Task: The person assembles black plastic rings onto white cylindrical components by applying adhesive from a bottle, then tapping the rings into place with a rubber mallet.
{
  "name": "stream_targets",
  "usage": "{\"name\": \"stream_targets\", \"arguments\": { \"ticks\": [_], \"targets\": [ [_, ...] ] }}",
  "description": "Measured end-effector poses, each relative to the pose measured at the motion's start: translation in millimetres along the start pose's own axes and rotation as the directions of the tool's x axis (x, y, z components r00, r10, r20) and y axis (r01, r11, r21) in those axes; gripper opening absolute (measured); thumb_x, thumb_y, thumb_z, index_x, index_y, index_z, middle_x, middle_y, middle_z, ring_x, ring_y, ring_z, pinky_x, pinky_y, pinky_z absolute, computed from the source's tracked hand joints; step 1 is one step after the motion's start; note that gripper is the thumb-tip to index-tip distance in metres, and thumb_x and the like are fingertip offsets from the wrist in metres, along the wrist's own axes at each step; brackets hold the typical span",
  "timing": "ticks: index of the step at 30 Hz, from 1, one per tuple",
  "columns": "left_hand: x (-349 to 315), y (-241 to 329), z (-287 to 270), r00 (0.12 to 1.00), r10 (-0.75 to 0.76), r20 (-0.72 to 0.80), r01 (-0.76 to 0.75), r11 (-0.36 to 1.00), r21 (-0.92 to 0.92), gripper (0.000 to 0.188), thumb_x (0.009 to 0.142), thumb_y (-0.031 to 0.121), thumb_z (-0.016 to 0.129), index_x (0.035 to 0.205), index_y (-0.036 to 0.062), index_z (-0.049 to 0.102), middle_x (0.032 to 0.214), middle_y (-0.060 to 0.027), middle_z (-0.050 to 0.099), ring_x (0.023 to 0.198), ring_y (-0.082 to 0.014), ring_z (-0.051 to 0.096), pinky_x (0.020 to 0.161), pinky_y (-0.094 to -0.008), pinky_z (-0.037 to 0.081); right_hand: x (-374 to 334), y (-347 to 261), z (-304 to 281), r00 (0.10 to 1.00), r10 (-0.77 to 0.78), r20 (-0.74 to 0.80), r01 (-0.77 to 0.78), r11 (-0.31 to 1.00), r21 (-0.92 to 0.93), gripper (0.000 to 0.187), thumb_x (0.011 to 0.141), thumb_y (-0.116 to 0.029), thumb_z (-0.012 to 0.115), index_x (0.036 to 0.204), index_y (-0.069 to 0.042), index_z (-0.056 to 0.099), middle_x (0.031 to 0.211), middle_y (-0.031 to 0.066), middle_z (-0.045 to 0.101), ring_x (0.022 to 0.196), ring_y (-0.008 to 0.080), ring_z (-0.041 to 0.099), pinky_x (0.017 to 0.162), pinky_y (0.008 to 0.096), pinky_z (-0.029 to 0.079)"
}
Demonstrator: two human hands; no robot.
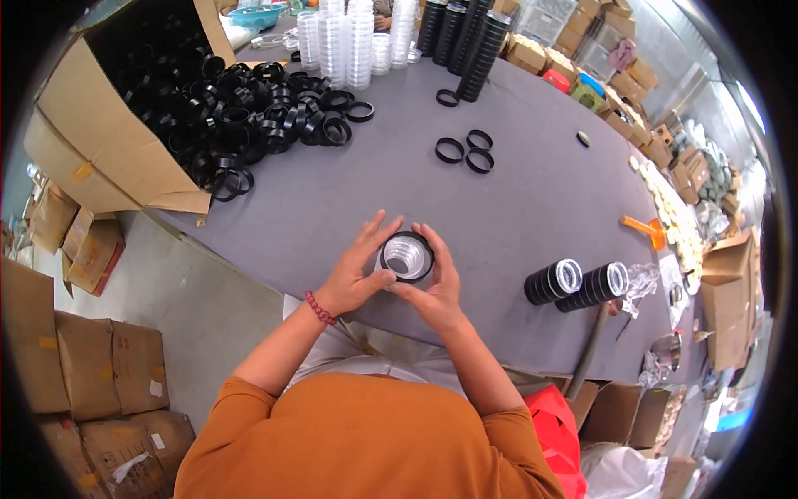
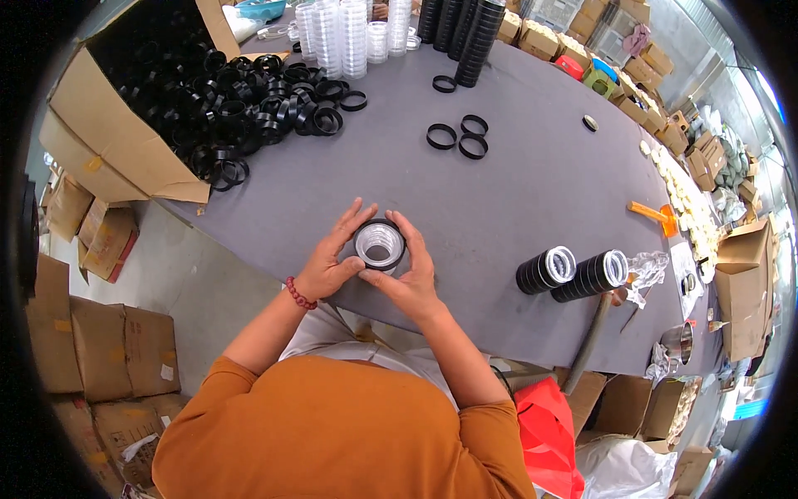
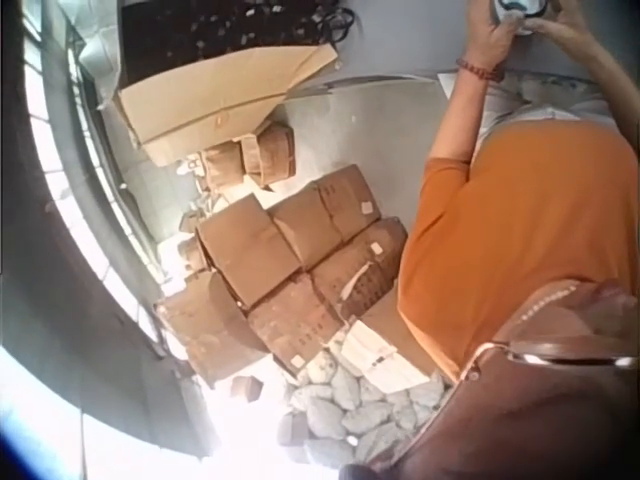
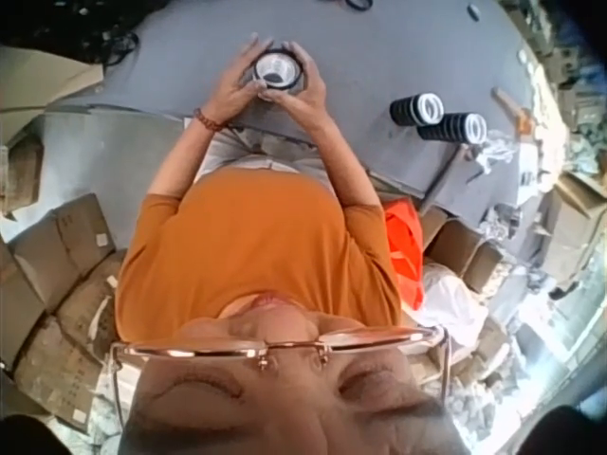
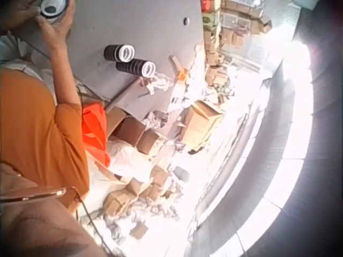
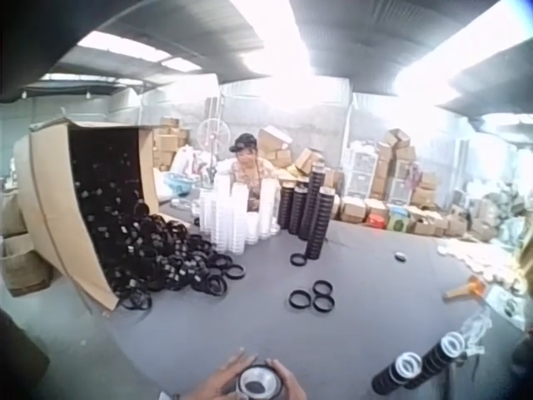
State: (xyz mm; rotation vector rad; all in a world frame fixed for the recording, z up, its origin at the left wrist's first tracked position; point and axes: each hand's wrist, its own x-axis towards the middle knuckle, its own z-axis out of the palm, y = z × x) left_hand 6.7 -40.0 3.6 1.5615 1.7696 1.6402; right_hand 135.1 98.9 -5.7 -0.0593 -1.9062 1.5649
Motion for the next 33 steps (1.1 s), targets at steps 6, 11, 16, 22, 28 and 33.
{"name": "stream_targets", "arguments": {
  "ticks": [6,11,16,22,28,33],
  "targets": [
    [-2,-9,0,1.000,-0.027,0.002,0.027,0.999,0.017,0.078,0.092,0.055,0.059,0.148,0.0049,0.040,0.153,-0.0108,0.041,0.150,-0.0313,0.017,0.119,-0.0439,0.019,1,4,-1,1.000,0.016,0.025,-0.014,0.997,-0.077,0.092,0.072,-0.020,0.085,0.147,0.001,0.036,0.147,0.0176,0.045,0.135,0.0291,0.045,0.111,0.0399,0.037],
    [-2,-15,0,0.998,-0.056,0.007,0.056,0.998,0.004,0.077,0.091,0.055,0.059,0.147,0.0058,0.041,0.153,-0.0105,0.041,0.150,-0.0312,0.017,0.119,-0.0439,0.019,2,9,0,0.999,0.040,0.028,-0.038,0.996,-0.076,0.092,0.073,-0.022,0.085,0.147,0.001,0.035,0.147,0.0181,0.044,0.136,0.0296,0.044,0.112,0.0402,0.036],
    [-6,-22,2,0.997,-0.074,0.010,0.074,0.997,-0.022,0.077,0.091,0.055,0.060,0.147,0.0064,0.041,0.153,-0.0103,0.041,0.150,-0.0310,0.016,0.119,-0.0440,0.020,-1,13,0,0.997,0.064,0.038,-0.060,0.994,-0.090,0.093,0.074,-0.024,0.085,0.148,0.001,0.034,0.148,0.0186,0.043,0.137,0.0300,0.043,0.112,0.0402,0.036],
    [-10,-24,4,0.995,-0.095,0.015,0.095,0.995,-0.001,0.075,0.091,0.054,0.061,0.146,0.0076,0.043,0.152,-0.0104,0.043,0.150,-0.0312,0.018,0.119,-0.0439,0.020,-6,20,0,0.997,0.067,0.042,-0.064,0.994,-0.088,0.094,0.075,-0.025,0.085,0.148,0.002,0.032,0.149,0.0194,0.042,0.138,0.0294,0.042,0.112,0.0401,0.036],
    [-10,-28,4,0.994,-0.104,0.038,0.107,0.990,-0.087,0.071,0.090,0.048,0.065,0.145,0.0091,0.043,0.151,-0.0110,0.044,0.149,-0.0349,0.019,0.120,-0.0458,0.018,-7,21,-1,0.995,0.082,0.052,-0.087,0.991,0.099,0.090,0.079,-0.025,0.082,0.148,0.004,0.032,0.148,0.0202,0.044,0.137,0.0294,0.044,0.111,0.0390,0.036],
    [-9,-34,-2,0.990,-0.126,0.068,0.124,0.992,0.033,0.067,0.087,0.046,0.069,0.141,0.0146,0.045,0.150,-0.0096,0.045,0.149,-0.0379,0.018,0.118,-0.0580,0.008,-4,23,-13,0.983,0.130,0.133,-0.110,0.983,-0.147,0.080,0.078,-0.030,0.079,0.142,0.000,0.042,0.143,0.0210,0.049,0.135,0.0360,0.045,0.110,0.0431,0.036]
  ]
}}
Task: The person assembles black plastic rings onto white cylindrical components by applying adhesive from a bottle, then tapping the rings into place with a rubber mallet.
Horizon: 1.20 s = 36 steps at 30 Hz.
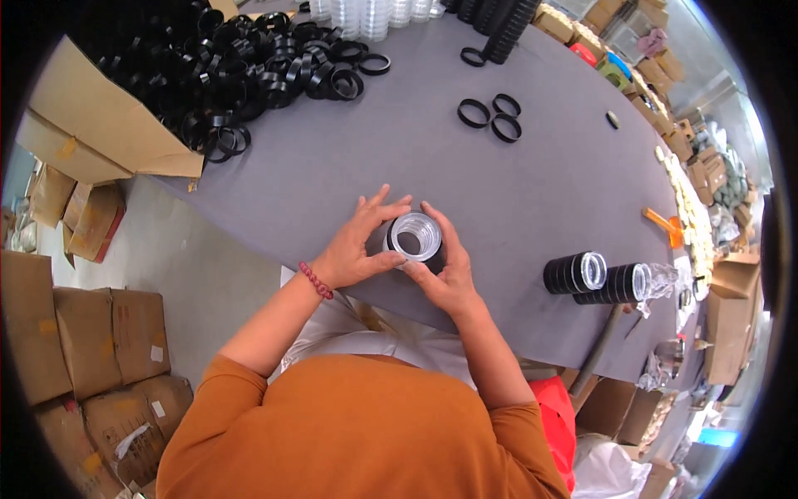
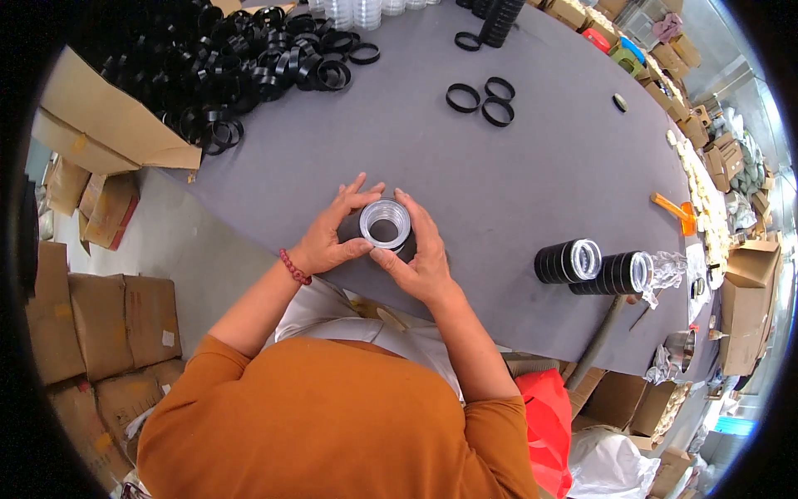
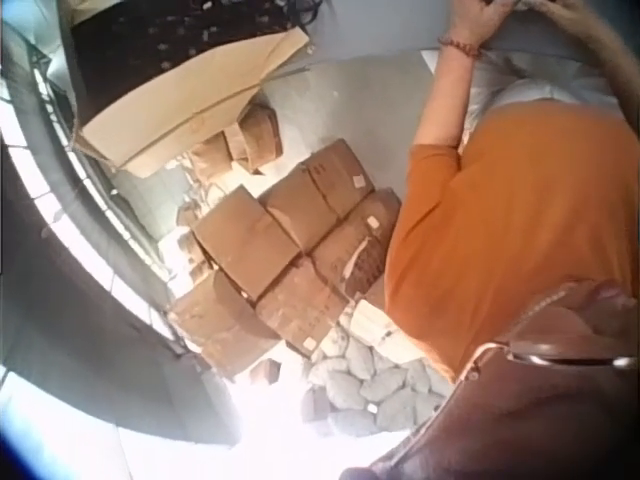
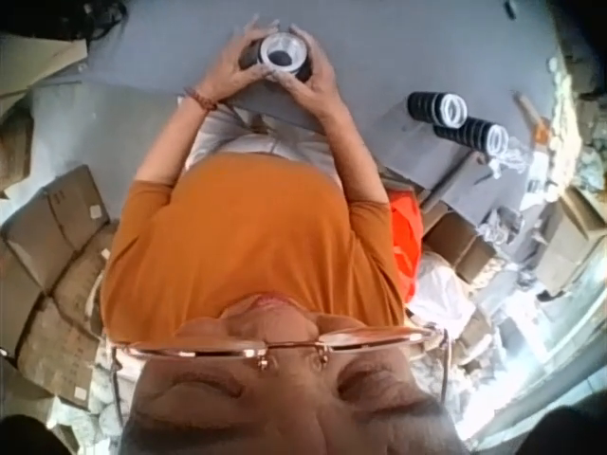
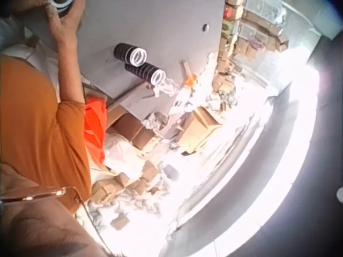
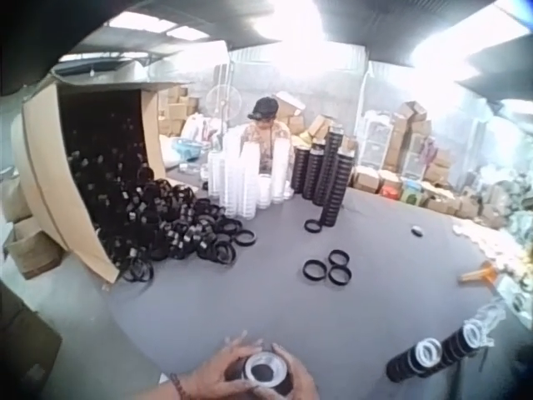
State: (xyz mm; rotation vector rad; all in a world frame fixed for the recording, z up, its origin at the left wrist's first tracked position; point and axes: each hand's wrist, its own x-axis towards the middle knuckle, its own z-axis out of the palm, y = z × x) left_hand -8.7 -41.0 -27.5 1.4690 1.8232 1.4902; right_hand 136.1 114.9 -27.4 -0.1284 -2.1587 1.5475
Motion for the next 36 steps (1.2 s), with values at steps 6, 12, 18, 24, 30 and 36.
{"name": "stream_targets", "arguments": {
  "ticks": [6,12,18,24,30,36],
  "targets": [
    [1,0,-4,0.999,-0.015,0.042,0.012,0.998,0.057,0.066,0.084,0.050,0.070,0.137,0.0190,0.046,0.151,-0.0090,0.044,0.149,-0.0409,0.014,0.115,-0.0644,0.000,4,-4,-9,0.998,-0.064,0.029,0.070,0.955,-0.289,0.076,0.074,-0.036,0.080,0.137,-0.005,0.050,0.136,0.0171,0.056,0.135,0.0417,0.043,0.110,0.0489,0.036],
    [2,-4,-3,0.999,-0.005,0.042,0.000,0.994,0.111,0.065,0.084,0.050,0.070,0.136,0.0202,0.046,0.152,-0.0086,0.043,0.150,-0.0407,0.012,0.115,-0.0645,-0.003,3,-4,-10,0.999,0.005,0.032,0.002,0.980,-0.199,0.074,0.075,-0.034,0.078,0.138,-0.006,0.050,0.133,0.0152,0.059,0.135,0.0423,0.043,0.111,0.0507,0.036],
    [-1,-4,-1,0.999,-0.027,0.040,0.024,0.997,0.068,0.066,0.084,0.048,0.070,0.139,0.0201,0.045,0.152,-0.0074,0.043,0.150,-0.0383,0.011,0.115,-0.0619,-0.009,5,-7,-14,0.992,0.080,0.101,-0.084,0.996,0.032,0.072,0.078,-0.031,0.076,0.140,-0.006,0.049,0.135,0.0163,0.057,0.132,0.0372,0.048,0.110,0.0468,0.036],
    [-1,7,-3,0.996,-0.075,0.053,0.072,0.995,0.066,0.071,0.083,0.048,0.072,0.143,0.0200,0.046,0.152,-0.0045,0.043,0.150,-0.0369,0.015,0.114,-0.0643,-0.007,2,-2,-4,0.997,0.077,0.031,-0.080,0.992,0.099,0.075,0.073,-0.027,0.077,0.140,-0.007,0.049,0.137,0.0146,0.056,0.132,0.0331,0.048,0.111,0.0449,0.034],
    [1,-2,-4,0.997,-0.033,0.075,0.028,0.997,0.067,0.072,0.081,0.056,0.071,0.140,0.0200,0.051,0.150,-0.0041,0.046,0.150,-0.0374,0.013,0.112,-0.0662,-0.011,2,-8,-6,0.998,0.054,0.043,-0.052,0.997,-0.060,0.077,0.069,-0.027,0.078,0.138,-0.009,0.050,0.136,0.0126,0.057,0.132,0.0377,0.047,0.112,0.0496,0.032],
    [1,1,-10,0.997,-0.018,0.075,0.011,0.996,0.093,0.070,0.082,0.055,0.071,0.139,0.0207,0.050,0.152,-0.0053,0.045,0.150,-0.0403,0.008,0.111,-0.0672,-0.013,9,-14,-12,0.991,0.069,0.113,-0.053,0.989,-0.135,0.075,0.070,-0.027,0.078,0.136,-0.010,0.050,0.134,0.0111,0.058,0.132,0.0372,0.047,0.116,0.0534,0.027]
  ]
}}
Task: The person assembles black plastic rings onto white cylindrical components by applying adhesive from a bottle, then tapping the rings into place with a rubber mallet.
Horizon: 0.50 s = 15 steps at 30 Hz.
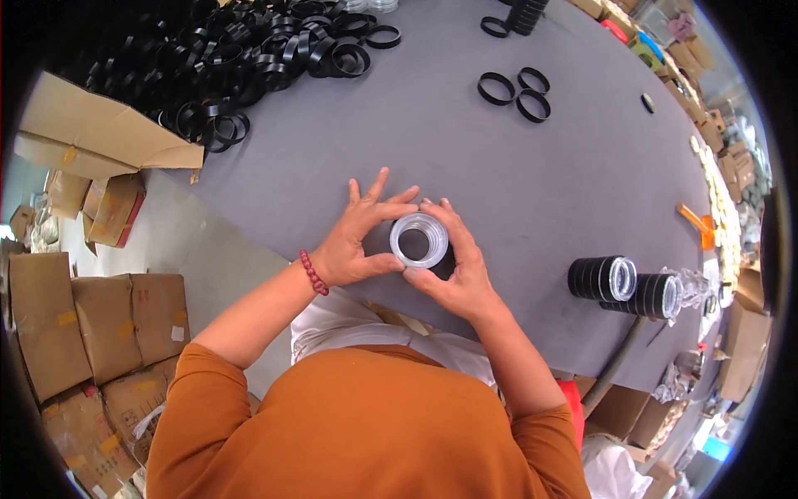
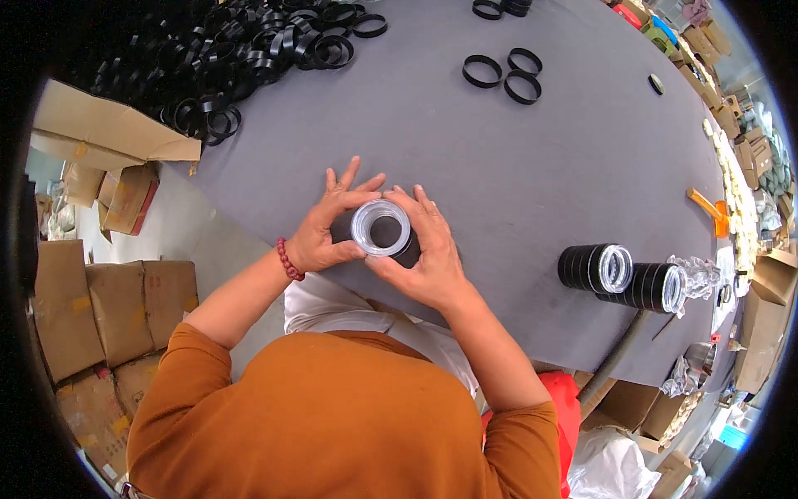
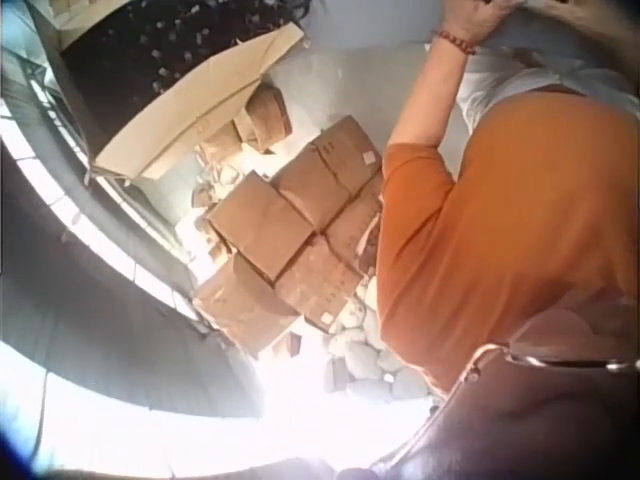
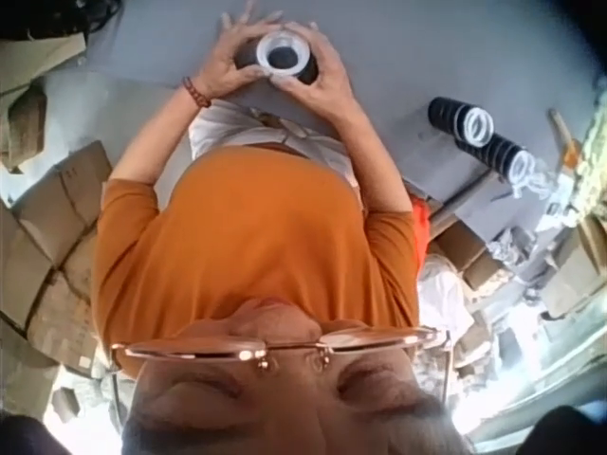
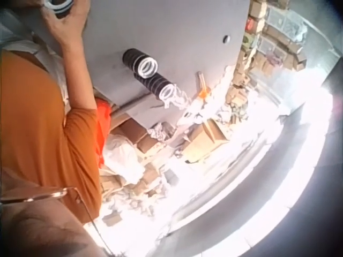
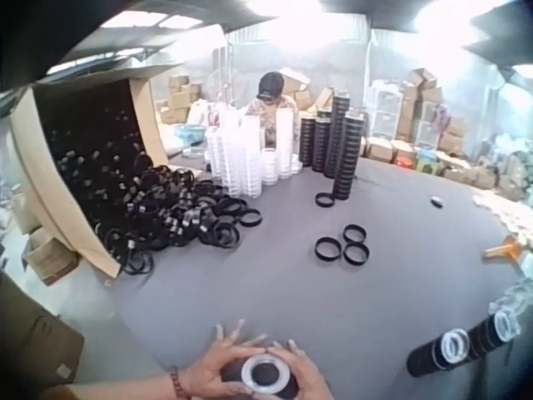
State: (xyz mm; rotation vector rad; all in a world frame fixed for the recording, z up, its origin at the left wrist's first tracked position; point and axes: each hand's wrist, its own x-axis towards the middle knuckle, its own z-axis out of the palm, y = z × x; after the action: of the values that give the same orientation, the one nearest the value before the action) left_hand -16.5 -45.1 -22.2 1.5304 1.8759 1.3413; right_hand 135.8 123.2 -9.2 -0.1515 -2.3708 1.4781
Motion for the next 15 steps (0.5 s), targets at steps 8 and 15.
{"name": "stream_targets", "arguments": {
  "ticks": [8,15],
  "targets": [
    [1,-3,3,0.999,0.024,0.035,-0.024,1.000,0.001,0.073,0.084,0.057,0.068,0.139,0.0155,0.047,0.152,-0.0125,0.043,0.151,-0.0407,0.003,0.112,-0.0617,-0.017,6,-2,-11,0.993,-0.097,0.070,0.101,0.993,-0.056,0.072,0.073,-0.030,0.076,0.135,-0.008,0.047,0.132,0.0114,0.058,0.129,0.0364,0.050,0.118,0.0544,0.023],
    [-9,-10,4,0.999,-0.026,0.027,0.025,0.999,0.041,0.074,0.083,0.059,0.067,0.142,0.0209,0.045,0.154,-0.0045,0.041,0.150,-0.0423,0.008,0.110,-0.0714,-0.009,2,-2,-6,0.995,-0.031,0.090,0.042,0.991,-0.124,0.080,0.073,-0.038,0.079,0.140,-0.009,0.047,0.141,0.0196,0.051,0.139,0.0401,0.038,0.115,0.0497,0.029]
  ]
}}
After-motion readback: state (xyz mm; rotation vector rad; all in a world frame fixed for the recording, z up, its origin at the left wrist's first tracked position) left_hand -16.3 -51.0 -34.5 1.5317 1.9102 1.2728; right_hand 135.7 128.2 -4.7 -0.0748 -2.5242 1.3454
